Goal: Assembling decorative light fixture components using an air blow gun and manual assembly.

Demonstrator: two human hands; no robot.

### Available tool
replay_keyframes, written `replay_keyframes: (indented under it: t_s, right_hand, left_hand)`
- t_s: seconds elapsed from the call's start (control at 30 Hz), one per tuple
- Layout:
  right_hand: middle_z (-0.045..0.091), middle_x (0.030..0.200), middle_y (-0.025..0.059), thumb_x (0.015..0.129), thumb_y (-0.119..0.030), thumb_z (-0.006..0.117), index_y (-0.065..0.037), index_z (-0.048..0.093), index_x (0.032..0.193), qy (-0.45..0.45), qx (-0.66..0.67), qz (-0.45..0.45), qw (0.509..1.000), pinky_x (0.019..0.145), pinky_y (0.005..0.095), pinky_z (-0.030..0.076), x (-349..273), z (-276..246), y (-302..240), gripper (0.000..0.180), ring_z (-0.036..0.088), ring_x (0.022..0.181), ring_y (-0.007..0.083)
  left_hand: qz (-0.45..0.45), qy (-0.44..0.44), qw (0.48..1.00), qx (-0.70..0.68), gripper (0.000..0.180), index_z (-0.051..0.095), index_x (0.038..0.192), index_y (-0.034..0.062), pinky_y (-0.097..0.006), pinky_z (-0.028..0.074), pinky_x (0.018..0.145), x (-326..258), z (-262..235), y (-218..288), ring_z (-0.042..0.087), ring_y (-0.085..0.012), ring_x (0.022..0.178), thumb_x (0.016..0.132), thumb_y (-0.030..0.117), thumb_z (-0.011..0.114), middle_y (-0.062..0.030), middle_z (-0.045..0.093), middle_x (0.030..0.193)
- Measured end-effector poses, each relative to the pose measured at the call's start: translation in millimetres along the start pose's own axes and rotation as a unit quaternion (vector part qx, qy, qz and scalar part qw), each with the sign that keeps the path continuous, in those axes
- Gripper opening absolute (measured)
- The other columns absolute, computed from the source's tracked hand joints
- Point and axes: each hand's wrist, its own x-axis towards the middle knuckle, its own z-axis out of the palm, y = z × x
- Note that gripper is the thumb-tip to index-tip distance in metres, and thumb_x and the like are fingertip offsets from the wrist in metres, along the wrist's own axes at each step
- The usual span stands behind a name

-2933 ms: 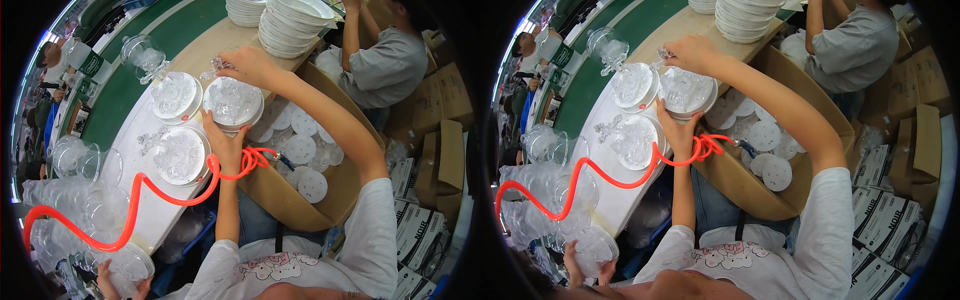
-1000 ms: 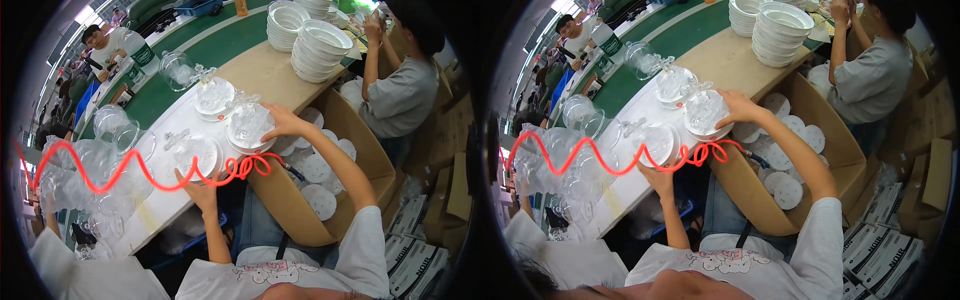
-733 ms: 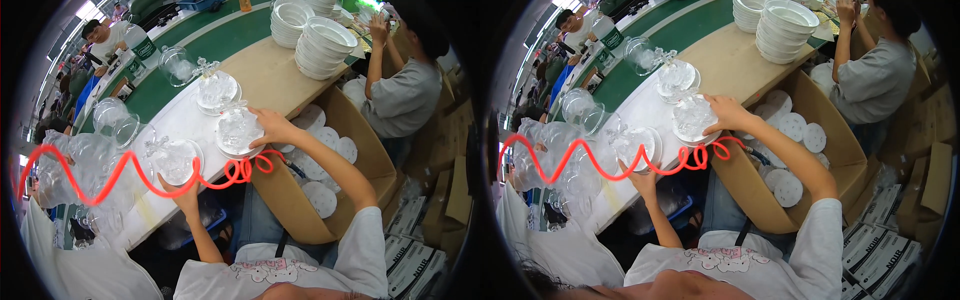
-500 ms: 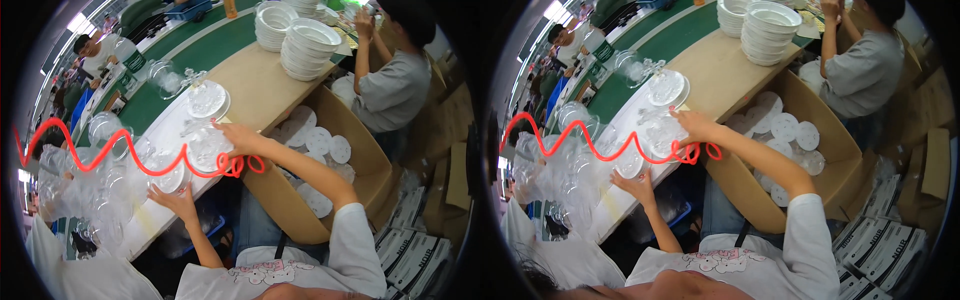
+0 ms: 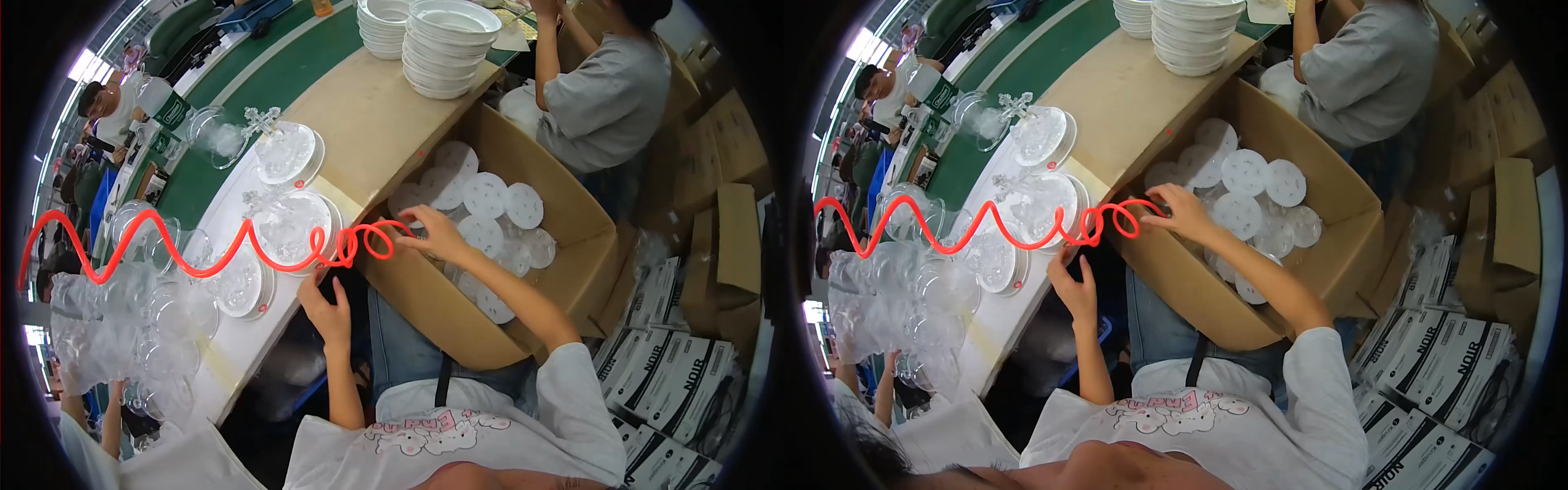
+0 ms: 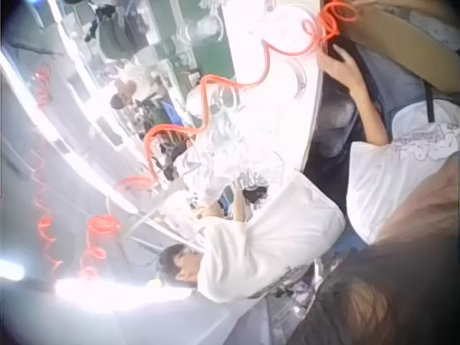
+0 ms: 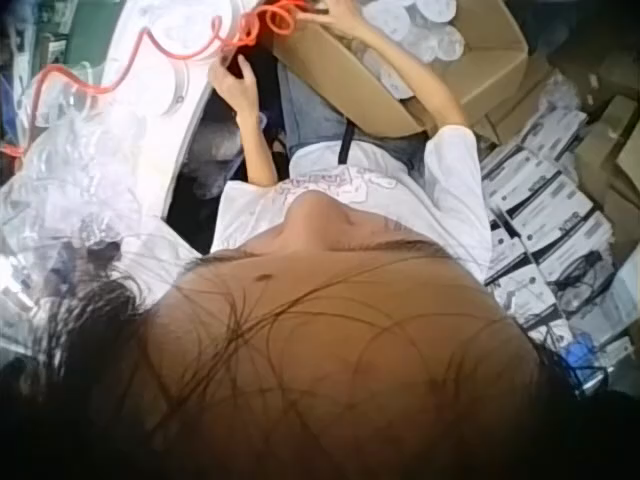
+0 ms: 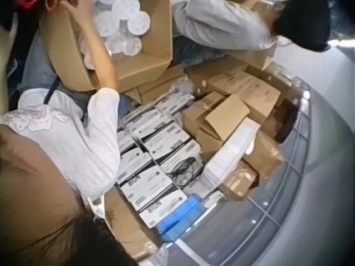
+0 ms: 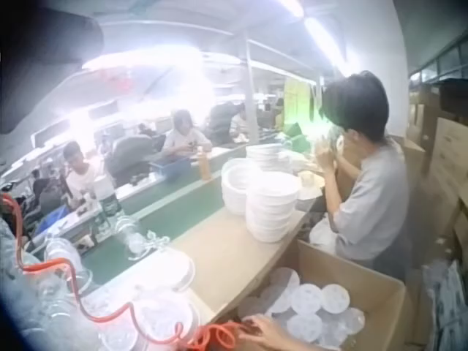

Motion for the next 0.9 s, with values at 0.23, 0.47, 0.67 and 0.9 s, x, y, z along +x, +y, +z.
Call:
replay_keyframes:
  t_s: [0.23,0.47,0.67,0.9]
  right_hand:
    - [0.056,0.093,0.0112,0.076,-0.017,0.062,-0.005,0.055,0.094,-0.009,0.03,0.015,0.999,0.074,0.0326,0.046,-38,9,41,0.022,0.057,0.086,0.0248]
    - [0.054,0.088,0.0037,0.073,-0.01,0.056,-0.011,0.056,0.085,0.065,-0.19,-0.092,0.975,0.058,0.0318,0.049,-83,-17,-9,0.013,0.056,0.08,0.0211]
    - [0.053,0.088,0.003,0.067,-0.013,0.06,-0.012,0.056,0.084,0.057,-0.155,-0.24,0.957,0.066,0.029,0.05,-136,-50,-95,0.018,0.056,0.088,0.0204]
    - [0.057,0.099,0.0072,0.068,-0.002,0.067,-0.007,0.059,0.094,0.248,0.069,-0.018,0.966,0.074,0.0329,0.046,-205,-39,-122,0.027,0.056,0.093,0.0233]
  left_hand:
    - [0.026,-0.013,1.0,0.009,0.022,0.05,0.098,-0.0024,-0.04,0.037,0.079,25,-6,7,0.048,-0.0332,0.09,0.078,0.003,0.056,-0.0162,0.053,0.097]
    - [-0.145,-0.226,0.849,-0.456,0.099,0.017,0.136,0.0062,-0.037,0.034,0.095,-31,19,45,0.031,-0.0241,0.124,0.058,0.01,0.079,-0.0125,0.03,0.134]
    - [0.011,-0.375,0.843,-0.387,0.074,0.035,0.129,0.0092,-0.036,0.032,0.099,-65,64,97,0.031,-0.0285,0.127,0.065,0.007,0.071,-0.0132,0.033,0.135]
    - [0.125,-0.266,0.91,-0.292,0.031,0.062,0.099,0.0065,-0.036,0.044,0.086,-71,66,147,0.053,-0.0313,0.105,0.072,0.02,0.07,-0.0171,0.05,0.119]
